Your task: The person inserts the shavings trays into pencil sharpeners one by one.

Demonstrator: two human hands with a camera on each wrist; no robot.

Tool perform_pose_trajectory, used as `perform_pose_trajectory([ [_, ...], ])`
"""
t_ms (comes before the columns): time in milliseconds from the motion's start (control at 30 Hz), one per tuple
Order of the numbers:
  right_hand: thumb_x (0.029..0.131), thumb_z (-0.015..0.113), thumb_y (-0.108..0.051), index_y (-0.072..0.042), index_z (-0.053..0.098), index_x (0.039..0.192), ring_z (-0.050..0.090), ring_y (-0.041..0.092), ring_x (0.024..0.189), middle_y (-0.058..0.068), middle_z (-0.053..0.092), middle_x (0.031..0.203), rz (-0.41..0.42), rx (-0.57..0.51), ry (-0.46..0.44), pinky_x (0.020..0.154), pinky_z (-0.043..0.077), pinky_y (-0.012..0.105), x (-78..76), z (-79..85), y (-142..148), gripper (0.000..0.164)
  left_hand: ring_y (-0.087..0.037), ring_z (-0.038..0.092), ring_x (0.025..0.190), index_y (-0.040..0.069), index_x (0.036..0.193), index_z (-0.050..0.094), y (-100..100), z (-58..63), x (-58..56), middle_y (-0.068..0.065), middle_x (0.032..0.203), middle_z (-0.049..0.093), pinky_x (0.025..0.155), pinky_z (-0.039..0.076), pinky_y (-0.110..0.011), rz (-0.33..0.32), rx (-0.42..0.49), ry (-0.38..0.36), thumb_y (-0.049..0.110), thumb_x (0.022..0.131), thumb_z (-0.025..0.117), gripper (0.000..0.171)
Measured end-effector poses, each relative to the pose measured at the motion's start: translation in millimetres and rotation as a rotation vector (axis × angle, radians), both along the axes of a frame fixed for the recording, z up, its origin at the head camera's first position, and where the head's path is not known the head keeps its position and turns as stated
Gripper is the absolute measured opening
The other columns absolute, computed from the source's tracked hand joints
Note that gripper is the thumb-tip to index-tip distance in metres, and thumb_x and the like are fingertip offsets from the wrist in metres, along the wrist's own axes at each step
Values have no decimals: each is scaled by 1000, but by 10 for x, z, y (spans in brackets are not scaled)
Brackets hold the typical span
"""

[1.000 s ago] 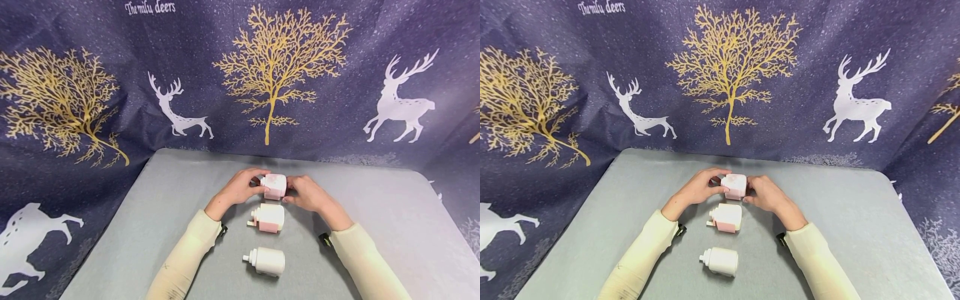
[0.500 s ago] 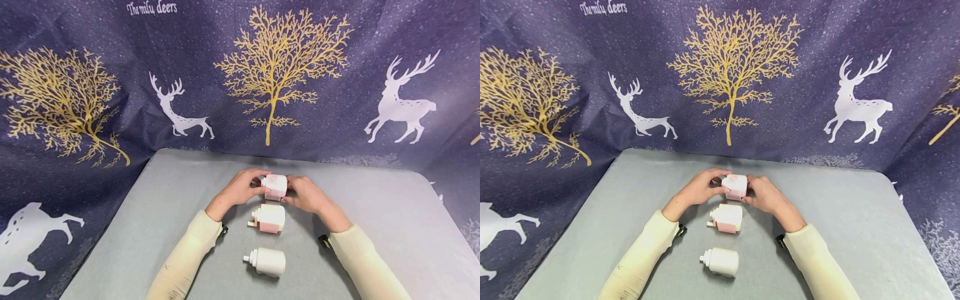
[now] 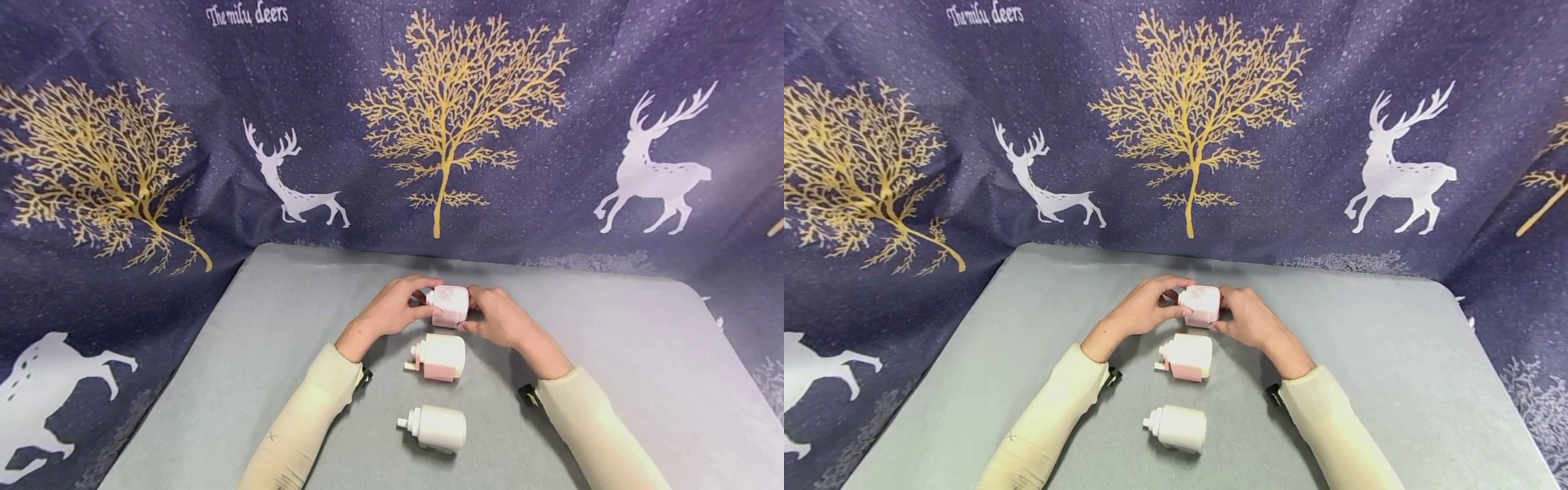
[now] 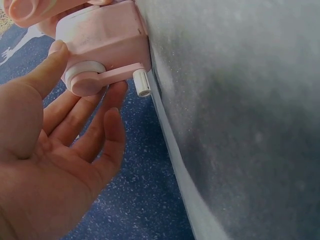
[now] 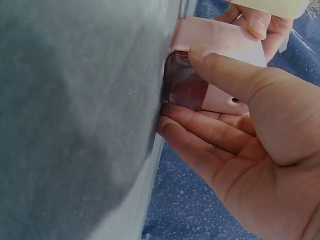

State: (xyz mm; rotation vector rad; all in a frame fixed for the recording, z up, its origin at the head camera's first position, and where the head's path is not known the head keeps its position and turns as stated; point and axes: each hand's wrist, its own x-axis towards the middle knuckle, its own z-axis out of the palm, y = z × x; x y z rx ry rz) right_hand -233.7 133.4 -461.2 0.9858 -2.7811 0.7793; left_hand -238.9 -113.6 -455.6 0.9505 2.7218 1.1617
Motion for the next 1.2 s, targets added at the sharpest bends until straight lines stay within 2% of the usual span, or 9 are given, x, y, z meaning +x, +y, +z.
perform_pose_trajectory([
  [167, 69, 88, -25, -6, 62, 100, 65, 21, 79, 2, 68, 86, -32, 25, -15, 69, 55, 36, -4, -4, -8, 44, -13, 63, 95, 12, 139, 55, 4, -2, -2, 3, 134, 56, 85, 54, -33, -1, -3, -1, 32, 88, 71, 57],
  [367, 69, 88, -24, -6, 62, 100, 66, 21, 79, 1, 68, 85, -27, 20, -17, 69, 55, 36, 2, 4, -11, 44, -11, 62, 95, 12, 140, 55, 4, -3, 2, 3, 134, 56, 86, 54, -33, -1, -5, -2, 32, 88, 71, 57],
  [667, 71, 87, -25, -7, 62, 100, 66, 21, 80, 1, 68, 86, -20, 18, -15, 70, 55, 35, 4, 9, -5, 43, -5, 60, 95, 16, 141, 54, 1, -7, 0, 6, 134, 55, 86, 53, -30, 6, -12, -15, 36, 89, 69, 57],
  [1067, 72, 85, -25, -7, 59, 101, 65, 20, 80, 1, 67, 86, -24, 11, -16, 68, 54, 35, 5, -25, -5, 42, -12, 61, 98, 14, 142, 53, -5, 9, 21, 4, 134, 55, 87, 53, -32, -1, -28, 4, 37, 90, 68, 59],
  [1200, 72, 85, -25, -6, 60, 102, 65, 20, 81, 2, 67, 87, -25, 16, -8, 69, 54, 35, 6, -25, -11, 44, -10, 60, 98, 15, 142, 52, -13, 10, 25, 5, 134, 55, 87, 53, -32, -3, -30, 5, 36, 90, 68, 58],
])
